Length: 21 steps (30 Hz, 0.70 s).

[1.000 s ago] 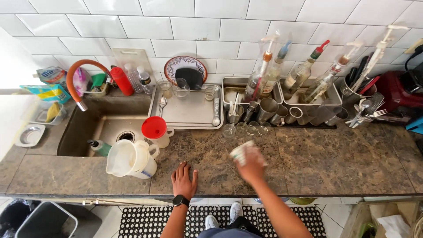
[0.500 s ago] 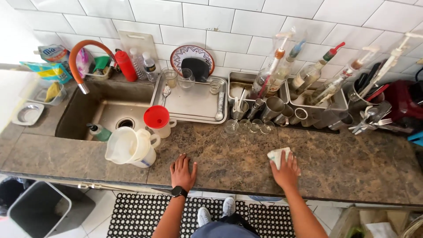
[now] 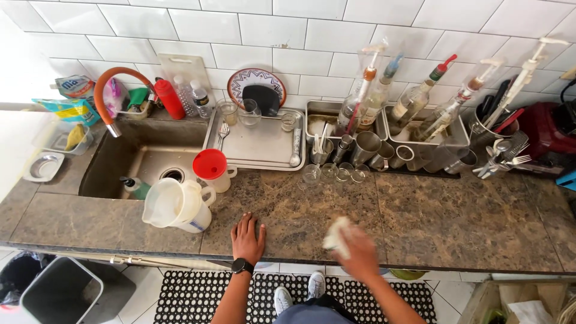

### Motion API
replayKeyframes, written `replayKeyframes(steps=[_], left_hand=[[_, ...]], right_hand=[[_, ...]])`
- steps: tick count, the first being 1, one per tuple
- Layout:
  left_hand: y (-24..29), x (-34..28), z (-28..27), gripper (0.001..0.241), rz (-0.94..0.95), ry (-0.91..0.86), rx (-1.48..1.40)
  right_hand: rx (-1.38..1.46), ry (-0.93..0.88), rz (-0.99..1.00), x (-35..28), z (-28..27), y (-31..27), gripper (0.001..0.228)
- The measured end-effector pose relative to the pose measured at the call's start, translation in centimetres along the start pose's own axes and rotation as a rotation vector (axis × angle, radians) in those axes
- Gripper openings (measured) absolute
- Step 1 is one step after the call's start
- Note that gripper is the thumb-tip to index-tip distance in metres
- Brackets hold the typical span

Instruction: Wiping down a coffee shop counter with a cloth and moving syrup bottles to clean underneath.

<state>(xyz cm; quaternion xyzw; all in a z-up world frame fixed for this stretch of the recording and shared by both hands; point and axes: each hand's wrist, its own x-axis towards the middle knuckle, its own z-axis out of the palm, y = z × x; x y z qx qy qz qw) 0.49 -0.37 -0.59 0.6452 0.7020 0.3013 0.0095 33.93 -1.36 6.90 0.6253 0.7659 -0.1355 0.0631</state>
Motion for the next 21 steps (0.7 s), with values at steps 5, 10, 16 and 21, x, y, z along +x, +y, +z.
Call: replayKeyframes(steps=[5,10,16,21], left_hand=[[0.7,0.0,-0.4,0.045,0.02,0.053,0.043],[0.3,-0.3,0.9,0.054,0.027,0.058,0.128],[-0.4,-0.7,2.0,0.058,0.002,-0.004,0.141],[-1.4,-0.7,2.8,0.055,0.018,0.034,0.167]], right_hand=[[-0.111,0.076,0.438,2.4,7.4,16.5,0.088],[0.203,0.198,0.65,5.7,5.1,14.2,0.09],[0.032,0.082,0.258,5.7,5.0,2.7,0.082],[0.089,0.454,-0.23,1.0,7.6,4.5,0.077]])
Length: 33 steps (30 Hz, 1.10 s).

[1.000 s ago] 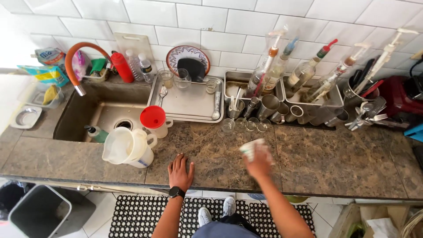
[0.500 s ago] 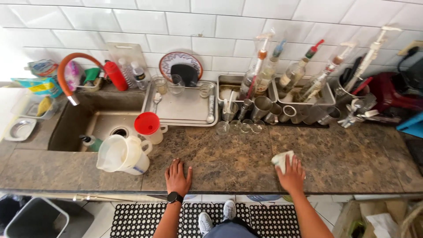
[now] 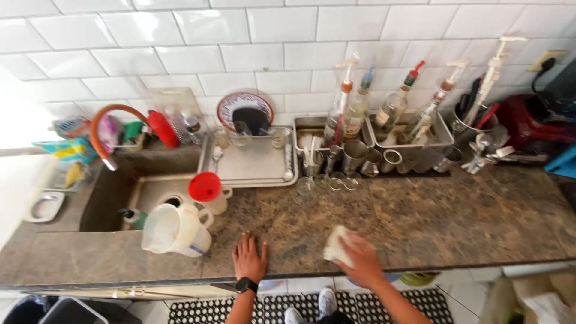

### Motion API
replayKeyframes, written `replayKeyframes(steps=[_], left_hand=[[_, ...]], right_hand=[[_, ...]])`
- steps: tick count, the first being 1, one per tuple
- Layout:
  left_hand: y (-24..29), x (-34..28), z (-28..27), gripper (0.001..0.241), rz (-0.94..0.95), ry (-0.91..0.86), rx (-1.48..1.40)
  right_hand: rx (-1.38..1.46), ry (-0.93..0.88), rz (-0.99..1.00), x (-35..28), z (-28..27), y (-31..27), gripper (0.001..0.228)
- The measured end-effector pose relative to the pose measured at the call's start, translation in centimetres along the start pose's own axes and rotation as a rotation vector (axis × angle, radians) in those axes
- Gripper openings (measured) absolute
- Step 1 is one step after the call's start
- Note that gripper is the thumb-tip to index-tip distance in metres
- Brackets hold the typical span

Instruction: Wiping down a coffee shop counter with a cloth and moving syrup bottles to clean underneath.

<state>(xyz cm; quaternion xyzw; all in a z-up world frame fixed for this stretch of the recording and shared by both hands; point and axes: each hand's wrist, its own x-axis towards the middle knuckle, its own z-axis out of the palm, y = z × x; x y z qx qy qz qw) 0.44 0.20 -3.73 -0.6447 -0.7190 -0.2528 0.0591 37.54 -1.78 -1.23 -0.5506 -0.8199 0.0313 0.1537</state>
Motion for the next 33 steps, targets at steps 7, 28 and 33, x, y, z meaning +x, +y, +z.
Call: replayKeyframes(steps=[7,28,33], left_hand=[[0.0,0.6,-1.1,0.048,-0.108,-0.182,-0.133],[-0.4,0.7,0.4,0.042,-0.187,-0.239,-0.131],[-0.6,0.2,0.8,0.043,-0.19,-0.246,-0.106]], right_hand=[[-0.193,-0.151,0.615,1.3,2.2,11.3,0.086],[-0.276,-0.287,0.611,3.8,2.9,10.6,0.084],[-0.156,-0.233,0.863,10.0,3.0,3.4,0.084]])
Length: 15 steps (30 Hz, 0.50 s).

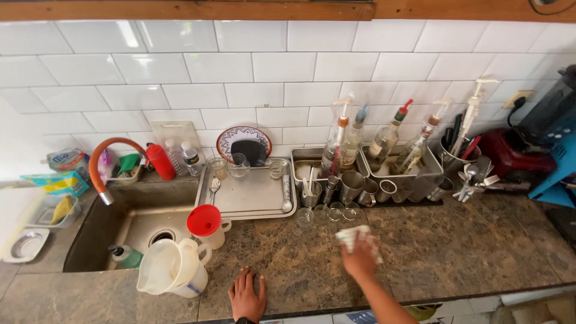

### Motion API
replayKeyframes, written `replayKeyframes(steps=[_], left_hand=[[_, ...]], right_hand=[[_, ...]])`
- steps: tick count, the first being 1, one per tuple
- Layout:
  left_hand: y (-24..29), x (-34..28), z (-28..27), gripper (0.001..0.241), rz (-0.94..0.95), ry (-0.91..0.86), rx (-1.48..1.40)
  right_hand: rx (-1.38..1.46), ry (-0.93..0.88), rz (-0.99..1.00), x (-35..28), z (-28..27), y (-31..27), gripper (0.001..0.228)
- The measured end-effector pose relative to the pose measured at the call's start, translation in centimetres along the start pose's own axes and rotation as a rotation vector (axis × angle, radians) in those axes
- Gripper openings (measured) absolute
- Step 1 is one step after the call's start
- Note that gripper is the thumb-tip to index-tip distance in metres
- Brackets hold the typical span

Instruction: Wiping down a coffee shop counter with a cloth and moving syrup bottles to clean underneath.

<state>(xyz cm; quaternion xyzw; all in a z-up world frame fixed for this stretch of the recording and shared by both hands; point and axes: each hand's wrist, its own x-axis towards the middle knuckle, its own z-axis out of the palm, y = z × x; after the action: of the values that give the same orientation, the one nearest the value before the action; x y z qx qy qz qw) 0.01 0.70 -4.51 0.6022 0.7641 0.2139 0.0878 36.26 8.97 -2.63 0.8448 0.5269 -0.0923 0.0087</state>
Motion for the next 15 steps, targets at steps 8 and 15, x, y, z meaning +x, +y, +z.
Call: replayKeyframes(steps=[8,15], left_hand=[[-0.9,-0.3,1.5,0.039,0.008,0.033,0.025],[-0.7,-0.3,1.6,0.041,0.008,0.086,0.057]], right_hand=[[-0.019,-0.336,-0.664,-12.5,-3.6,-5.0,0.076],[-0.146,0.157,-0.342,-2.4,2.1,11.7,0.092]])
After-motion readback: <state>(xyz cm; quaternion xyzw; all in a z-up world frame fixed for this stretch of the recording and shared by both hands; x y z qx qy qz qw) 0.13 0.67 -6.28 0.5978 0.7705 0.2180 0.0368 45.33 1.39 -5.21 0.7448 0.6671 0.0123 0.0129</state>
